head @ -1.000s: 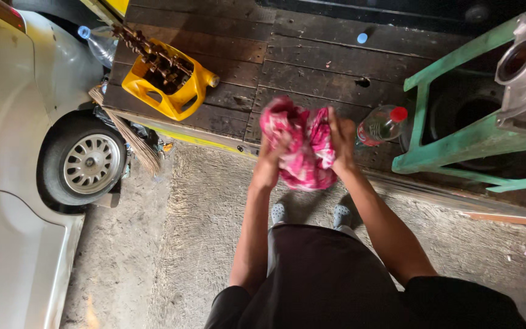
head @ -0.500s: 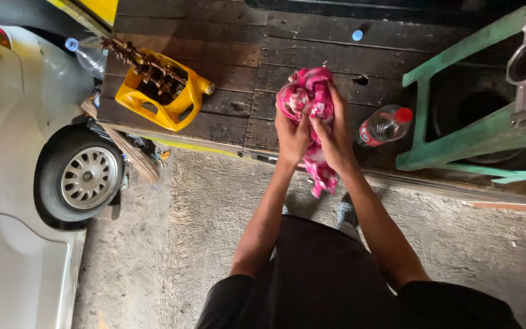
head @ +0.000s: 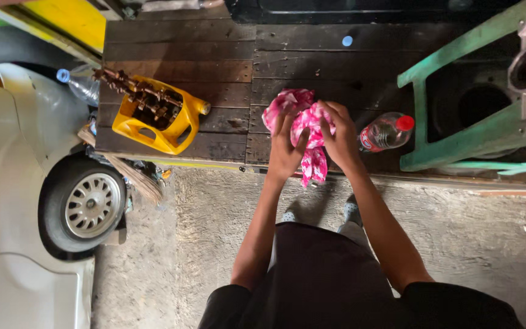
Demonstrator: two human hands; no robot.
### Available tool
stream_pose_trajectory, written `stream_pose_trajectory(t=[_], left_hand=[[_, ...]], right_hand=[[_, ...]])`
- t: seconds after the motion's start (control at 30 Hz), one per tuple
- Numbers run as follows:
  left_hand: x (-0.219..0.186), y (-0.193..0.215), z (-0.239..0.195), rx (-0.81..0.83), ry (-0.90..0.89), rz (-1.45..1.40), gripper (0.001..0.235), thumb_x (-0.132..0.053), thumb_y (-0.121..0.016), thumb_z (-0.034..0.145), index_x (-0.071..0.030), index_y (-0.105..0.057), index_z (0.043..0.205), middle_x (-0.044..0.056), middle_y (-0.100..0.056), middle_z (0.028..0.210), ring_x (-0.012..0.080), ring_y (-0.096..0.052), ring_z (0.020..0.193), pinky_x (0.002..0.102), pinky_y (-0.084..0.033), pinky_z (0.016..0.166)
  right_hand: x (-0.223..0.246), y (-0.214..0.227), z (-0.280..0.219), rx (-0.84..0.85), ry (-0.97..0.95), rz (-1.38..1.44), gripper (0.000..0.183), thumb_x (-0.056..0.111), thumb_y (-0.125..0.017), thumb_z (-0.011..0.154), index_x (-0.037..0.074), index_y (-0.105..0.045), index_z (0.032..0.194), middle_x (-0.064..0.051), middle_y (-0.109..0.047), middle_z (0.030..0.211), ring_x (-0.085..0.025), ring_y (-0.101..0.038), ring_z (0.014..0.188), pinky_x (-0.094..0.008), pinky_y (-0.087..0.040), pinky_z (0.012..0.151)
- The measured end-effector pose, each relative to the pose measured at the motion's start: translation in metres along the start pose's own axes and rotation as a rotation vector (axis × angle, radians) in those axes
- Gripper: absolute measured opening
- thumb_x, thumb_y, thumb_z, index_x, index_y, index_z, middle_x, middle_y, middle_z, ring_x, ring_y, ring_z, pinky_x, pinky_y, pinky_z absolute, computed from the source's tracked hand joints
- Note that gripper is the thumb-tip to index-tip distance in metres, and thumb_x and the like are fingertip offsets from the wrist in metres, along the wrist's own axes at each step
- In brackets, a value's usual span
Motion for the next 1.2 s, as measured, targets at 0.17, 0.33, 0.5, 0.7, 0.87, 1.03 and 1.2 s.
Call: stream_pose_trajectory(t=[0.17,0.33,0.5,0.7,0.87,1.03,1.2], left_hand=[[-0.011,-0.015,-0.016,0.057,0.014,-0.071,0.039,-0.004,-0.060,0.096,-0.001,-0.059,0.134,0.019,-0.064,0.128,0.0340,-0.065,0.120,0.044,-0.054,0.101],[-0.016,-0.041,-0.037,0.125,0.045,-0.200,0.034,0.002,-0.056,0.094,0.001,-0.061,0.128,0.017,-0.065,0.125,0.0282,-0.070,0.110,0.038,-0.060,0.091],[-0.026,-0.081,-0.067,0.203,0.105,-0.236,0.031,0.006,-0.055,0.095,0.002,-0.065,0.124,0.015,-0.070,0.112,0.0230,-0.072,0.098,0.033,-0.059,0.084],[-0.052,-0.146,-0.109,0.236,0.116,-0.335,0.025,0.006,-0.054,0.098,0.003,-0.066,0.119,0.015,-0.074,0.106,0.0188,-0.071,0.099,0.030,-0.055,0.084],[-0.089,-0.230,-0.143,0.271,0.168,-0.394,0.025,0.003,-0.050,0.099,0.003,-0.067,0.118,0.013,-0.075,0.102,0.0179,-0.072,0.095,0.030,-0.056,0.086],[-0.145,-0.323,-0.173,0.242,0.160,-0.402,0.021,0.001,-0.051,0.101,0.004,-0.067,0.115,0.013,-0.076,0.097,0.0178,-0.072,0.092,0.029,-0.056,0.084],[-0.191,-0.382,-0.184,0.262,0.154,-0.425,0.022,0.001,-0.051,0.101,0.005,-0.068,0.115,0.014,-0.075,0.095,0.0180,-0.071,0.090,0.030,-0.056,0.084]], right_hand=[[0.013,0.017,-0.019,-0.017,-0.033,0.133,0.035,-0.005,-0.059,0.101,0.006,-0.064,0.135,-0.014,-0.063,0.132,-0.023,-0.069,0.111,-0.030,-0.058,0.087],[0.012,0.043,-0.051,-0.001,-0.139,0.164,0.025,0.002,-0.060,0.104,0.006,-0.067,0.128,-0.011,-0.069,0.121,-0.020,-0.072,0.106,-0.030,-0.059,0.082],[0.007,0.081,-0.097,0.017,-0.196,0.270,0.026,0.007,-0.057,0.105,0.003,-0.065,0.130,-0.010,-0.074,0.116,-0.017,-0.073,0.105,-0.031,-0.057,0.091],[-0.021,0.155,-0.160,-0.038,-0.233,0.337,0.026,0.011,-0.056,0.107,0.001,-0.068,0.127,-0.010,-0.075,0.105,-0.016,-0.072,0.098,-0.031,-0.056,0.090],[-0.070,0.238,-0.215,-0.037,-0.358,0.343,0.027,0.015,-0.055,0.107,0.001,-0.069,0.125,-0.008,-0.076,0.097,-0.015,-0.073,0.095,-0.031,-0.058,0.088],[-0.106,0.329,-0.252,-0.040,-0.355,0.424,0.028,0.016,-0.054,0.108,0.001,-0.069,0.125,-0.009,-0.075,0.099,-0.017,-0.071,0.097,-0.032,-0.057,0.090],[-0.138,0.401,-0.266,-0.100,-0.396,0.446,0.029,0.020,-0.053,0.109,0.002,-0.070,0.124,-0.009,-0.075,0.099,-0.017,-0.072,0.097,-0.033,-0.058,0.091]])
Point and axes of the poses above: each hand's wrist, its own z-axis towards the middle knuckle, its own y-axis out of the back of the hand, x = y × z, the point moved 9 cm from there along z, towards the middle knuckle
